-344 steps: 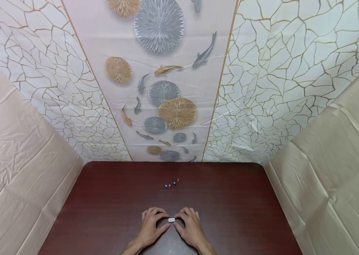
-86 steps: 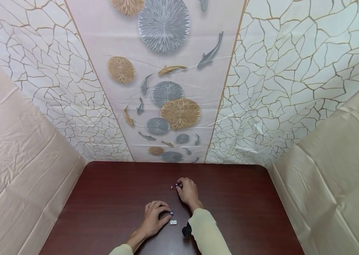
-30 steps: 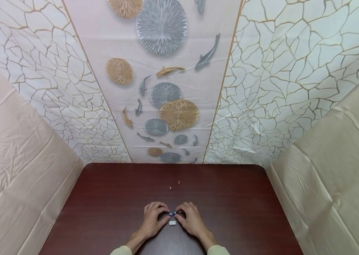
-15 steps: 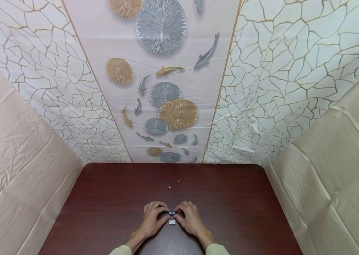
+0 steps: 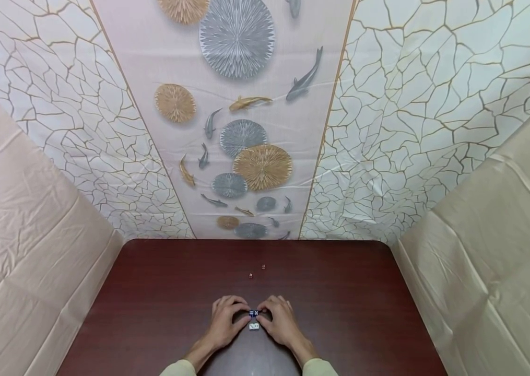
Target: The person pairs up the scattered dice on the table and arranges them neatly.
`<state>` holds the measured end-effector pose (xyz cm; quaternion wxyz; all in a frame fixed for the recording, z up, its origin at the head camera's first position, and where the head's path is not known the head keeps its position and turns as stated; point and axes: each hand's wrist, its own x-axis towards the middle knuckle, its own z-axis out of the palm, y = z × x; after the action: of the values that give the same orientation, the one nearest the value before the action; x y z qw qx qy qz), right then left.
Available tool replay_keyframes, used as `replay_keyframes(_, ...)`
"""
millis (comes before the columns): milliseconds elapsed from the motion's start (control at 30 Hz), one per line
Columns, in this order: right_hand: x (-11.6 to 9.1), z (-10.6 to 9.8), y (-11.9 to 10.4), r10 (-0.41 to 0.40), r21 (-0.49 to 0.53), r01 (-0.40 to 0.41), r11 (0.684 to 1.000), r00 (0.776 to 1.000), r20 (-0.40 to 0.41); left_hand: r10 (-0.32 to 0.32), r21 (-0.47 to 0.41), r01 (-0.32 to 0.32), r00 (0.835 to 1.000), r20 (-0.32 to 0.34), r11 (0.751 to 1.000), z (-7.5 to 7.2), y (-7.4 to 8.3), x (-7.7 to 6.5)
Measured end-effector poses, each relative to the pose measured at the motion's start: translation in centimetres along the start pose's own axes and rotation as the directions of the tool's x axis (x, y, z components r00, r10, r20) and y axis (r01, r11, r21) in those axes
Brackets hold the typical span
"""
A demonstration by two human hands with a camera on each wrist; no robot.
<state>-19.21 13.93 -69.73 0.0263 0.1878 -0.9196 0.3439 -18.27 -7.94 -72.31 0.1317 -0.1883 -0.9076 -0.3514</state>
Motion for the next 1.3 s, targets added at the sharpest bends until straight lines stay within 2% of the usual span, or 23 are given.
replay_keyframes(567, -0.2, 0.5, 0.7, 0.015, 0.08, -0.013, 0.997, 1.0, -0.016, 0.013, 0.01, -0.013, 1.0, -0.014, 1.0, 0.1, -0.2, 0.1)
replay_keyframes(1300, -0.5, 0.8, 1.1, -0.013, 0.055, 0.015, 0.998, 0.999, -0.041, -0.002, -0.007, 0.002, 1.0, 0.009, 1.0, 0.3, -0.4, 0.1)
